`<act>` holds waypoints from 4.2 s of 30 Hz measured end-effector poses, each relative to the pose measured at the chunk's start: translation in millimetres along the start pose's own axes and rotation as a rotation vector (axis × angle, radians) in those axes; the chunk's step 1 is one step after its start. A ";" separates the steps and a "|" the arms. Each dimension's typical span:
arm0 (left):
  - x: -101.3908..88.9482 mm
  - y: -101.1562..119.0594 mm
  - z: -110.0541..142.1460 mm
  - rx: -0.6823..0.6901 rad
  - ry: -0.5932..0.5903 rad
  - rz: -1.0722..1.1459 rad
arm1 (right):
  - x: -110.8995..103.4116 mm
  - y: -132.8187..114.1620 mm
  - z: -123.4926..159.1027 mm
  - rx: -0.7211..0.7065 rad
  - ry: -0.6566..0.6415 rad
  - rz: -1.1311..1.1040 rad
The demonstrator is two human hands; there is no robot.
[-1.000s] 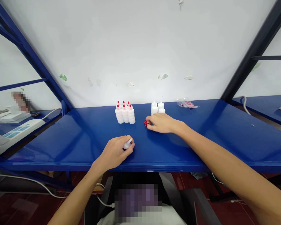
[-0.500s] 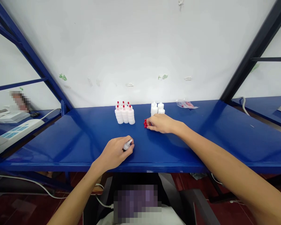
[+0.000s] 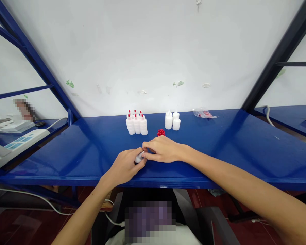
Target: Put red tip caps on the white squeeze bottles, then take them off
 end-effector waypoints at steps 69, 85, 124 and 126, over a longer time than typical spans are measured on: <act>-3.8 3.2 -0.7 -0.022 -0.010 0.068 | -32.3 62.2 13.2 0.312 0.396 0.183; -6.5 4.4 -0.5 -0.030 0.039 0.088 | -23.4 59.3 -38.1 0.242 0.305 0.211; -17.0 -3.9 1.9 -0.069 0.213 0.234 | -12.9 1.0 -7.1 0.018 0.325 0.026; -15.7 -3.1 1.4 -0.053 0.198 0.206 | -12.5 0.2 -6.8 0.001 0.327 0.036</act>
Point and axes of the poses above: each hand's wrist, its own z-axis away from the middle knuckle, its own x-axis out of the palm, y = z × x, the point moved 6 cm from there along -z, towards the middle knuckle, and after that the axes turned 15 degrees about z, right-handed, at the moved point
